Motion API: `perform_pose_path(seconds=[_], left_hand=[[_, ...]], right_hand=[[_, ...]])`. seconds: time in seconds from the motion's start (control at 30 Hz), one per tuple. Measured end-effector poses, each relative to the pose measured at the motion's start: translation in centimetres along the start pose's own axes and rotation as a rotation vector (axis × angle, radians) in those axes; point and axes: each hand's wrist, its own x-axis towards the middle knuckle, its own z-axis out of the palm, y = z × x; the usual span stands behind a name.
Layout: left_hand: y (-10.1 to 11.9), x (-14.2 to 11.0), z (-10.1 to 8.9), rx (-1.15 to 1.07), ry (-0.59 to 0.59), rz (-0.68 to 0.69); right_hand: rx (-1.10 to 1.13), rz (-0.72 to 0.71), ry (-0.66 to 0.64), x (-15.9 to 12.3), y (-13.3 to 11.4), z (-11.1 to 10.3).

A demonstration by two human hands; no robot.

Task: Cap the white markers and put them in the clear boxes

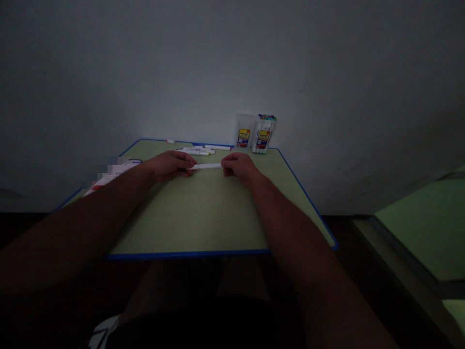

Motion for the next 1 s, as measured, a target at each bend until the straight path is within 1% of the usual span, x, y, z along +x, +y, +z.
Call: perform_pose_path(seconds=[0.17, 0.6, 0.87, 1.0], left_hand=[[-0.11, 0.12, -0.03, 0.018, -0.024, 0.007], [-0.40, 0.43, -0.09, 0.042, -0.005, 0.000], [-0.49, 0.57, -0.12, 0.038, -0.012, 0.009], [-0.42, 0.48, 0.05, 0.033, 0.012, 0.020]], right_hand=[[-0.005, 0.005, -0.002, -0.05, 0.09, 0.07], [-0.014, 0.010, -0.013, -0.13, 0.02, 0.23], [0.024, -0.007, -0.027, 0.15, 0.32, -0.07], [0.069, -0.045, -0.043, 0.20, 0.46, -0.21]])
